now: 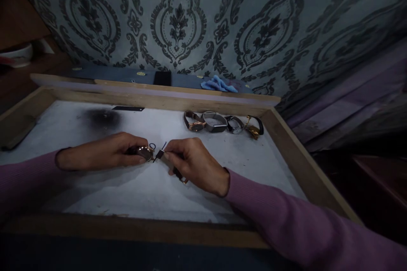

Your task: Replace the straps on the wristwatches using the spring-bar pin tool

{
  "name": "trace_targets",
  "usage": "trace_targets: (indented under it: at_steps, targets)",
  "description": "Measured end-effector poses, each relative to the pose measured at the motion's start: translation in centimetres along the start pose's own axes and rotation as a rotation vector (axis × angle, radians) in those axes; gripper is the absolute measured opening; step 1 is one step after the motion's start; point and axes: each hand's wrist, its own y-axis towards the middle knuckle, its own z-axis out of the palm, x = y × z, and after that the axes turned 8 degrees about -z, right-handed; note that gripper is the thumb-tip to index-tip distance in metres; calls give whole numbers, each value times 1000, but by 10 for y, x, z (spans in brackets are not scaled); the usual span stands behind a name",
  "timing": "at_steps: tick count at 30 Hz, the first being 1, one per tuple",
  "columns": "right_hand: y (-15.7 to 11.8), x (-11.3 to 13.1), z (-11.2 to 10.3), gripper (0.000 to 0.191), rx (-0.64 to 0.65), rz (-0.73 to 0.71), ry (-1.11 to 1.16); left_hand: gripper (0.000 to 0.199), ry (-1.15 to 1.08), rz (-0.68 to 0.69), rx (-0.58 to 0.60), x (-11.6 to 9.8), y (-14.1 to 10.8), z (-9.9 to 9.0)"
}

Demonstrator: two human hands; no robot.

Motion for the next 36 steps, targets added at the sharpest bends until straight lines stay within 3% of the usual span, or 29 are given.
trace_targets:
  at_steps: [7,14,22,36]
  targets:
    - [-3,7,-2,16,19,35,169,16,-263,-19,174,-7,2,-3]
    - [-4,6,-2,18,48,-15,123,23,-277,-41,246,-6,5,-4]
    - [-5,5,-1,18,57,-70,-31,19,-222,-50,217,-5,2,0]
    - [-5,5,1,20,67,-95,-21,20,-171,-54,203,-8,1,0]
